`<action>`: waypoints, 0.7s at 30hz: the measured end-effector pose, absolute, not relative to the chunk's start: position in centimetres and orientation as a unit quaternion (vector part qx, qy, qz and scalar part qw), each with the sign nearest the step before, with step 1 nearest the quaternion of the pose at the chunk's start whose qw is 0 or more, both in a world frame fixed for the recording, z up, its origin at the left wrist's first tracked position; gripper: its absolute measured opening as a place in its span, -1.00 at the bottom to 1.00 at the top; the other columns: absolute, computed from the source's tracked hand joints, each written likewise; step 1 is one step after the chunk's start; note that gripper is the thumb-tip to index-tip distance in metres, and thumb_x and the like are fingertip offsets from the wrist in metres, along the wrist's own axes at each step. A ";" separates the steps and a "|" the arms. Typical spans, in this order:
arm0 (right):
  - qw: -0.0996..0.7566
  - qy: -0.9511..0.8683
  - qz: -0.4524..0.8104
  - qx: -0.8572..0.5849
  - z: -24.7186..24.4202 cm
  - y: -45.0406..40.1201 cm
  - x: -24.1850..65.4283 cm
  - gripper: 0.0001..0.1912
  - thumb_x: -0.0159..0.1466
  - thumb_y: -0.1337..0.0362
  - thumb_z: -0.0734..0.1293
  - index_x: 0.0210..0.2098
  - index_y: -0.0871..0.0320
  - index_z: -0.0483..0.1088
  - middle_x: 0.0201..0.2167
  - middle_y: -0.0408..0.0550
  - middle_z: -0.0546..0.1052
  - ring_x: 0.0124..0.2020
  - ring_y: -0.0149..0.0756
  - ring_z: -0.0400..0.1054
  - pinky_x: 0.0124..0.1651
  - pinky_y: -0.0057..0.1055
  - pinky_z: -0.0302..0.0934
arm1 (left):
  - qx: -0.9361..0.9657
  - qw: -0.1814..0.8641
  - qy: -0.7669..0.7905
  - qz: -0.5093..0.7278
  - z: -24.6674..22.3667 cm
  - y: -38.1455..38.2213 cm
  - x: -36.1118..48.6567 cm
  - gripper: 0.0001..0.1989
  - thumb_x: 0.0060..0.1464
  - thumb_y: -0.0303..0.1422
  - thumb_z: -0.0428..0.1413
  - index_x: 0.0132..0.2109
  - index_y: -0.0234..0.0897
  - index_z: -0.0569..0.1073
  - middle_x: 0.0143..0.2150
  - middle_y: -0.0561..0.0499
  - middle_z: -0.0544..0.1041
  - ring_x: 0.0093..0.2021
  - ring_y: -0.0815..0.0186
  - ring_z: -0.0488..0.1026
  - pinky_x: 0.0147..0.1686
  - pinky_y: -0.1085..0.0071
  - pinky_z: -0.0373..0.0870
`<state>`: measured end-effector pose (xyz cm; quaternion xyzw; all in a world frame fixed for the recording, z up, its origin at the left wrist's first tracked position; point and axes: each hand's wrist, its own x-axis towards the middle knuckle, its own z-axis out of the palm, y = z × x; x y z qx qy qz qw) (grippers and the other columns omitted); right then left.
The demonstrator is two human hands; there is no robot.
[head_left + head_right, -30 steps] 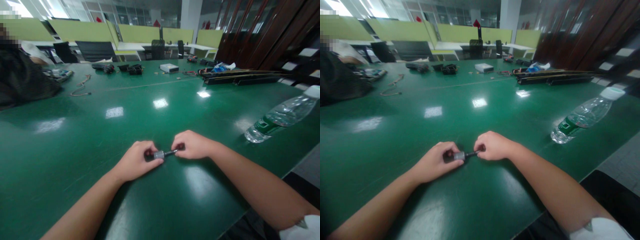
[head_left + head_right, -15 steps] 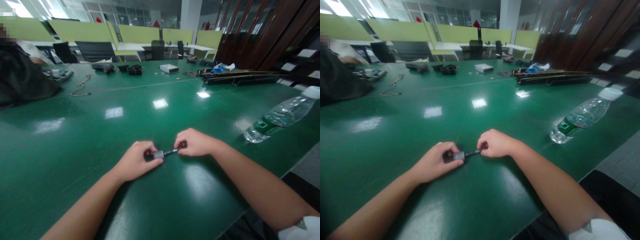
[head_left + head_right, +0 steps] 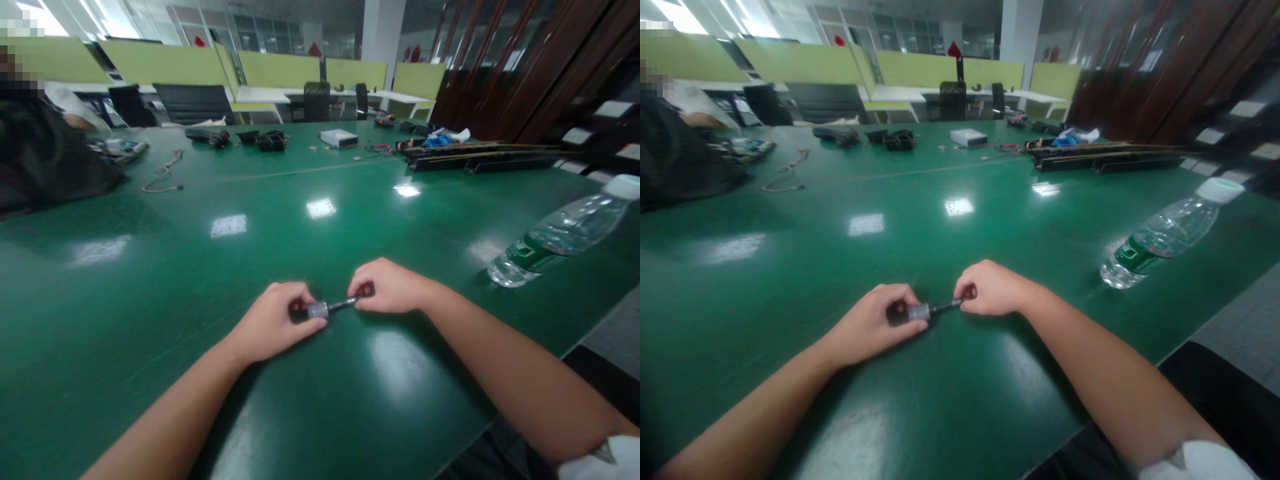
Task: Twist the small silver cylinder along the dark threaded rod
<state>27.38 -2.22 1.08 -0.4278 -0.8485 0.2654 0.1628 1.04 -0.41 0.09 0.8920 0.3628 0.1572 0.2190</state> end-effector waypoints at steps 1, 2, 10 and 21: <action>0.170 -0.849 0.268 -0.422 0.9 -2.3 27.0 -0.84 0.15 0.38 0.43 -0.25 0.20 0.59 -0.37 -0.10 0.55 -0.38 -0.42 0.36 -0.30 -0.50 0.19 | 0.891 0.220 0.364 0.157 0.1 -0.4 1.1 -0.72 0.05 -0.12 0.24 -0.31 -0.24 0.46 -0.38 0.08 0.51 -0.36 0.28 0.43 -0.29 0.36 0.25; 0.178 -0.851 0.269 -0.416 0.7 -2.3 26.7 -0.85 0.16 0.36 0.43 -0.25 0.19 0.59 -0.37 -0.10 0.54 -0.37 -0.42 0.36 -0.30 -0.50 0.18 | 0.890 0.221 0.365 0.158 0.0 -0.4 1.1 -0.72 0.04 -0.12 0.25 -0.30 -0.24 0.46 -0.38 0.08 0.51 -0.36 0.28 0.44 -0.30 0.37 0.26; 0.184 -0.857 0.253 -0.410 -0.1 -2.5 25.1 -0.83 0.20 0.29 0.44 -0.21 0.19 0.58 -0.37 -0.10 0.52 -0.37 -0.41 0.35 -0.30 -0.49 0.14 | 0.895 0.242 0.336 0.164 0.3 -0.4 1.2 -0.75 0.16 -0.13 0.16 -0.19 -0.23 0.52 -0.35 0.05 0.52 -0.34 0.30 0.44 -0.27 0.38 0.30; 0.196 -0.864 0.244 -0.394 -0.4 -2.4 25.0 -0.82 0.23 0.24 0.43 -0.20 0.18 0.57 -0.34 -0.08 0.53 -0.32 -0.38 0.37 -0.25 -0.47 0.15 | 0.893 0.232 0.345 0.172 0.4 -0.4 1.5 -0.78 0.05 -0.17 0.23 -0.31 -0.24 0.50 -0.40 0.07 0.53 -0.39 0.31 0.43 -0.32 0.39 0.27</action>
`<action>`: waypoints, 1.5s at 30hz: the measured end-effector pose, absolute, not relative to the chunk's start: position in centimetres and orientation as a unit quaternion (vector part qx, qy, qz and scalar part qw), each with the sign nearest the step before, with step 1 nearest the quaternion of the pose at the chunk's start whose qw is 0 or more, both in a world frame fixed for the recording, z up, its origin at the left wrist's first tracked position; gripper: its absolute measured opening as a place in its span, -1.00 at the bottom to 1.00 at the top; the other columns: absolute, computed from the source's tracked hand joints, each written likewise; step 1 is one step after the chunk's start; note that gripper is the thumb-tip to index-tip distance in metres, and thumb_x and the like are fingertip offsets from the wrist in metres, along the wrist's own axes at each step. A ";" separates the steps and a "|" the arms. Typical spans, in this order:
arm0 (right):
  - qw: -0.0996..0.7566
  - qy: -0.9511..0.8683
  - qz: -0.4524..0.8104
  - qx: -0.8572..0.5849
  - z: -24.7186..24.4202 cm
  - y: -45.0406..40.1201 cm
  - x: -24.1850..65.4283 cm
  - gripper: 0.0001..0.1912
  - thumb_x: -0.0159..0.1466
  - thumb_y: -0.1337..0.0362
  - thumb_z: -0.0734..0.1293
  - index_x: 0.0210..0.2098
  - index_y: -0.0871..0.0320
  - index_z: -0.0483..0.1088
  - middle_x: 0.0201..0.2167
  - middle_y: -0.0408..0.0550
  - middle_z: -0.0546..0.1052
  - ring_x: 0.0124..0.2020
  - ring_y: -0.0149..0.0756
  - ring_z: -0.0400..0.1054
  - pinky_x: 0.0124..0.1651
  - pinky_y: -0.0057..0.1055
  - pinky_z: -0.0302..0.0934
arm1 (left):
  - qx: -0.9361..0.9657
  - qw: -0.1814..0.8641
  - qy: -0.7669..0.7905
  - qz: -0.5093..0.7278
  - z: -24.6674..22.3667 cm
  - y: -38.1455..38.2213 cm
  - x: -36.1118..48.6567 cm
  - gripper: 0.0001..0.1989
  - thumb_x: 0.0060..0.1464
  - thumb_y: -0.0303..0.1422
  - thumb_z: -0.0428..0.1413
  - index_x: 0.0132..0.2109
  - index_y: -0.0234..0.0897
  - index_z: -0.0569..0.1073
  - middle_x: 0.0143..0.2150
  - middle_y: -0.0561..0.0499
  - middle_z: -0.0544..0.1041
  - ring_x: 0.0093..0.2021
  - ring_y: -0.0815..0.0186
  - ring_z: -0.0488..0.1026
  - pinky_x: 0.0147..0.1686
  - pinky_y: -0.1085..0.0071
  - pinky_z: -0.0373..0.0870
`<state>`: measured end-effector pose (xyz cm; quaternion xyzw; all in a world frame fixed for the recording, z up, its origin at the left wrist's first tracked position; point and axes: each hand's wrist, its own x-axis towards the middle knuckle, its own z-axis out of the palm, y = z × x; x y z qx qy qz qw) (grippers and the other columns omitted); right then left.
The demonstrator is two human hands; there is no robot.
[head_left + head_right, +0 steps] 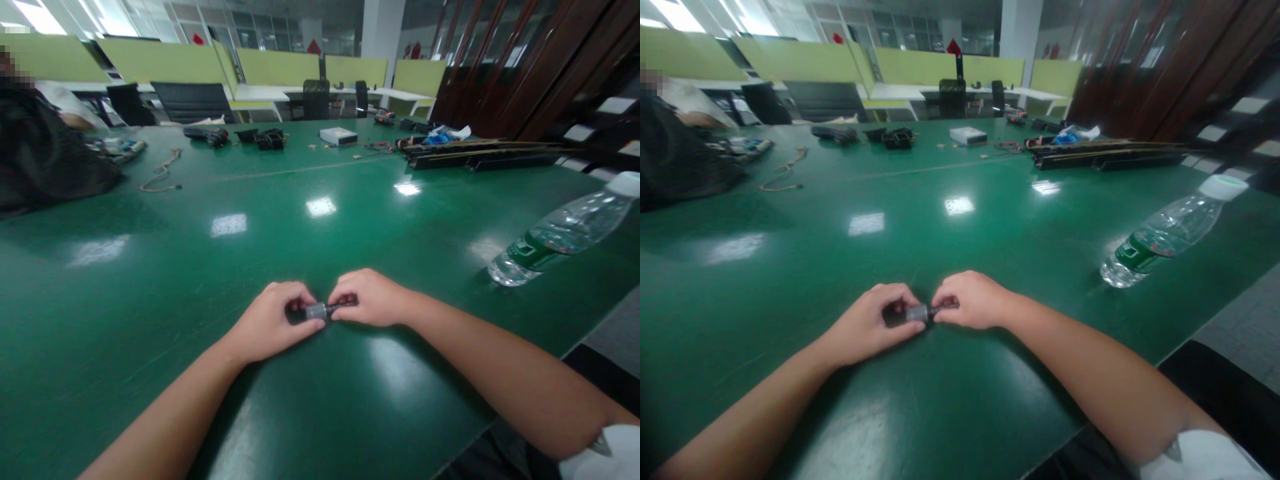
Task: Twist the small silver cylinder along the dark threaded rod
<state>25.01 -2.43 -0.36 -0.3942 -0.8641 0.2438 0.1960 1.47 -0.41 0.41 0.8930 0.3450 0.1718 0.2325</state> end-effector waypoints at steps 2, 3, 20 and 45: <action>0.195 -0.863 0.247 -0.395 -0.3 -2.4 25.0 -0.81 0.23 0.25 0.43 -0.19 0.19 0.57 -0.34 -0.08 0.54 -0.33 -0.38 0.37 -0.26 -0.47 0.16 | 0.893 0.233 0.346 0.169 0.4 -0.4 1.4 -0.76 0.05 -0.16 0.24 -0.32 -0.24 0.49 -0.40 0.08 0.52 -0.39 0.31 0.43 -0.32 0.39 0.27; 0.194 -0.863 0.247 -0.395 -0.3 -2.5 25.1 -0.81 0.23 0.25 0.43 -0.19 0.19 0.57 -0.33 -0.08 0.54 -0.33 -0.38 0.38 -0.25 -0.47 0.16 | 0.893 0.233 0.347 0.168 0.4 -0.4 1.4 -0.76 0.05 -0.16 0.24 -0.32 -0.24 0.48 -0.40 0.08 0.52 -0.39 0.31 0.43 -0.31 0.39 0.27; 0.203 -0.868 0.234 -0.389 -0.4 -2.6 25.2 -0.83 0.20 0.32 0.41 -0.20 0.19 0.56 -0.34 -0.08 0.53 -0.32 -0.37 0.37 -0.24 -0.46 0.17 | 0.891 0.231 0.355 0.164 0.3 -0.3 1.5 -0.76 0.04 -0.15 0.25 -0.32 -0.24 0.48 -0.39 0.08 0.52 -0.37 0.29 0.44 -0.29 0.37 0.26; 0.202 -0.874 0.225 -0.381 -0.6 -2.6 25.2 -0.82 0.20 0.32 0.40 -0.19 0.19 0.56 -0.31 -0.06 0.55 -0.29 -0.33 0.38 -0.21 -0.44 0.18 | 0.890 0.237 0.356 0.159 0.2 -0.3 1.5 -0.76 0.04 -0.17 0.25 -0.32 -0.25 0.48 -0.39 0.09 0.52 -0.37 0.30 0.43 -0.29 0.38 0.24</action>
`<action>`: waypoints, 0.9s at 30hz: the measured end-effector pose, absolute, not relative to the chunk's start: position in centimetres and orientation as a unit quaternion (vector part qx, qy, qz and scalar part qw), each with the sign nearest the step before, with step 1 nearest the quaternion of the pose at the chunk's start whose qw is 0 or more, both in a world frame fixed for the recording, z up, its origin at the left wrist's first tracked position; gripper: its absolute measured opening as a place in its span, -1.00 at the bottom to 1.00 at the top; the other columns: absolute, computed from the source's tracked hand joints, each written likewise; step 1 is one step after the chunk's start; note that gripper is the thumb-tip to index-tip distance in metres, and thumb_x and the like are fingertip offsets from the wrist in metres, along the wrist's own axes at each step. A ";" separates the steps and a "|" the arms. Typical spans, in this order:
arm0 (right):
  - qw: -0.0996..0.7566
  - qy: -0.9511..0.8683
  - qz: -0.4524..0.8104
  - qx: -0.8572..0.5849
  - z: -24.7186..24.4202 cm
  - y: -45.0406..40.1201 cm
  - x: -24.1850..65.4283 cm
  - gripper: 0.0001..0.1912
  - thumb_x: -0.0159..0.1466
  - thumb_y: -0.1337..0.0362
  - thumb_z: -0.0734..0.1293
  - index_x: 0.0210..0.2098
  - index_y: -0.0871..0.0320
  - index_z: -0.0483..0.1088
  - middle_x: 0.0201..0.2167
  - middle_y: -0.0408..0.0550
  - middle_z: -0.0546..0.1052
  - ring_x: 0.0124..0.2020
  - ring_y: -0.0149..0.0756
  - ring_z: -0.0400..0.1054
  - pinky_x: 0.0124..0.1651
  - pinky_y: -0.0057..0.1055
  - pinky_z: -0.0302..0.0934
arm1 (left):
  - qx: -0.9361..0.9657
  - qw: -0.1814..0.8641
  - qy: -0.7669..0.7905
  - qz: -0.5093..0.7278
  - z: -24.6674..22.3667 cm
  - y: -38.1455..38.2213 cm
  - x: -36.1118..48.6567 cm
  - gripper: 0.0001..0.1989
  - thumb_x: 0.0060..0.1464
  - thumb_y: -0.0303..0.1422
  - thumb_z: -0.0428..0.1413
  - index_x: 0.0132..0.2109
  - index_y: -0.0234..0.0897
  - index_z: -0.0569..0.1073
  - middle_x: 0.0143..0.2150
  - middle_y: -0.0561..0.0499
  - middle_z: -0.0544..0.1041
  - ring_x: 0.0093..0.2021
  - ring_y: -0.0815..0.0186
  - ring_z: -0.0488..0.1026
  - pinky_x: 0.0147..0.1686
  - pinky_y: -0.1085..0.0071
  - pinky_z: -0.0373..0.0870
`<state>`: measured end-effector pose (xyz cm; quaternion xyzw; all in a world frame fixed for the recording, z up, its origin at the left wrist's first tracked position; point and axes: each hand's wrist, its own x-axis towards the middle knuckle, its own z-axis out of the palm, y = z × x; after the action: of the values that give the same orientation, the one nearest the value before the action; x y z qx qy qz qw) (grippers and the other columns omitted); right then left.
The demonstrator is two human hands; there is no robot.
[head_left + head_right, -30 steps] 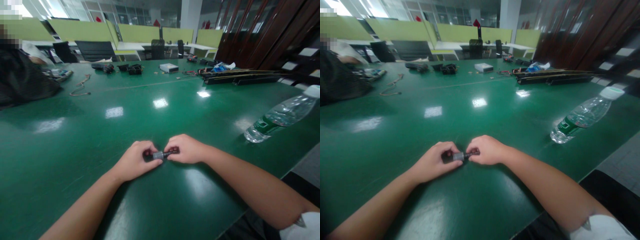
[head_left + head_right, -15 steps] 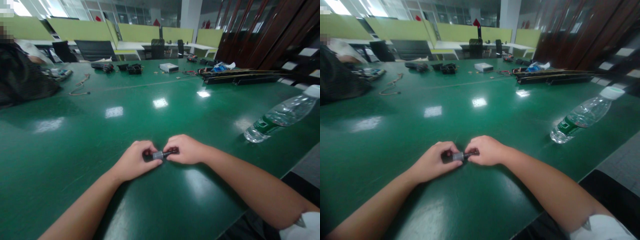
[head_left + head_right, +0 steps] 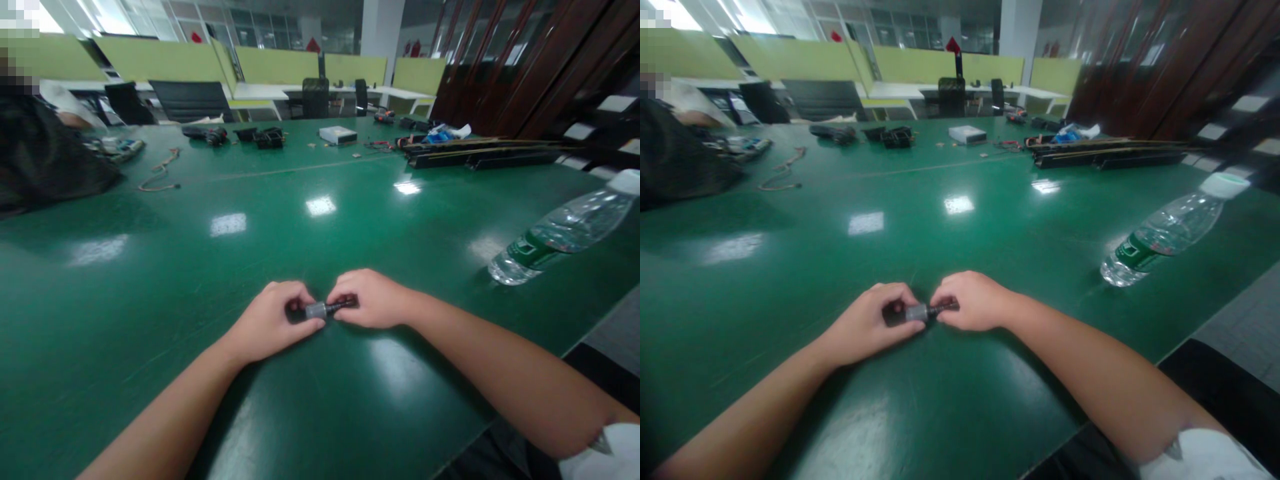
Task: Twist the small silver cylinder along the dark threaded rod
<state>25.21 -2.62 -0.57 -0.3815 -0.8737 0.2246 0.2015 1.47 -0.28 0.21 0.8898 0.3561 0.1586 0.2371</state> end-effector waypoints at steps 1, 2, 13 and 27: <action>0.202 -0.874 0.224 -0.380 -0.6 -2.6 25.2 -0.82 0.21 0.33 0.40 -0.19 0.19 0.56 -0.30 -0.06 0.55 -0.28 -0.33 0.38 -0.20 -0.44 0.18 | 0.890 0.236 0.357 0.158 0.2 -0.3 1.5 -0.76 0.04 -0.17 0.25 -0.31 -0.25 0.49 -0.39 0.09 0.52 -0.37 0.30 0.43 -0.29 0.38 0.24; 0.202 -0.874 0.225 -0.379 -0.6 -2.6 25.2 -0.82 0.21 0.33 0.40 -0.19 0.20 0.56 -0.30 -0.06 0.55 -0.28 -0.33 0.38 -0.20 -0.44 0.19 | 0.890 0.236 0.357 0.158 0.2 -0.3 1.5 -0.76 0.04 -0.17 0.25 -0.31 -0.25 0.49 -0.39 0.09 0.52 -0.37 0.30 0.43 -0.29 0.38 0.24; 0.201 -0.874 0.230 -0.379 -0.4 -2.7 25.2 -0.82 0.21 0.33 0.39 -0.19 0.20 0.56 -0.31 -0.06 0.54 -0.29 -0.34 0.38 -0.22 -0.44 0.18 | 0.890 0.236 0.356 0.159 0.2 -0.4 1.5 -0.76 0.04 -0.17 0.25 -0.32 -0.25 0.48 -0.39 0.09 0.52 -0.36 0.30 0.43 -0.27 0.38 0.24; 0.201 -0.874 0.228 -0.379 -0.5 -2.7 25.2 -0.83 0.22 0.34 0.40 -0.19 0.20 0.56 -0.30 -0.06 0.54 -0.29 -0.34 0.37 -0.22 -0.45 0.17 | 0.891 0.227 0.360 0.160 0.1 -0.3 1.5 -0.77 0.03 -0.17 0.25 -0.31 -0.24 0.49 -0.39 0.09 0.52 -0.35 0.30 0.44 -0.26 0.37 0.25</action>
<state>25.24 -2.66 -0.50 -0.3785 -0.8744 0.2278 0.2008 1.50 -0.33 0.13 0.8908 0.3595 0.1601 0.2272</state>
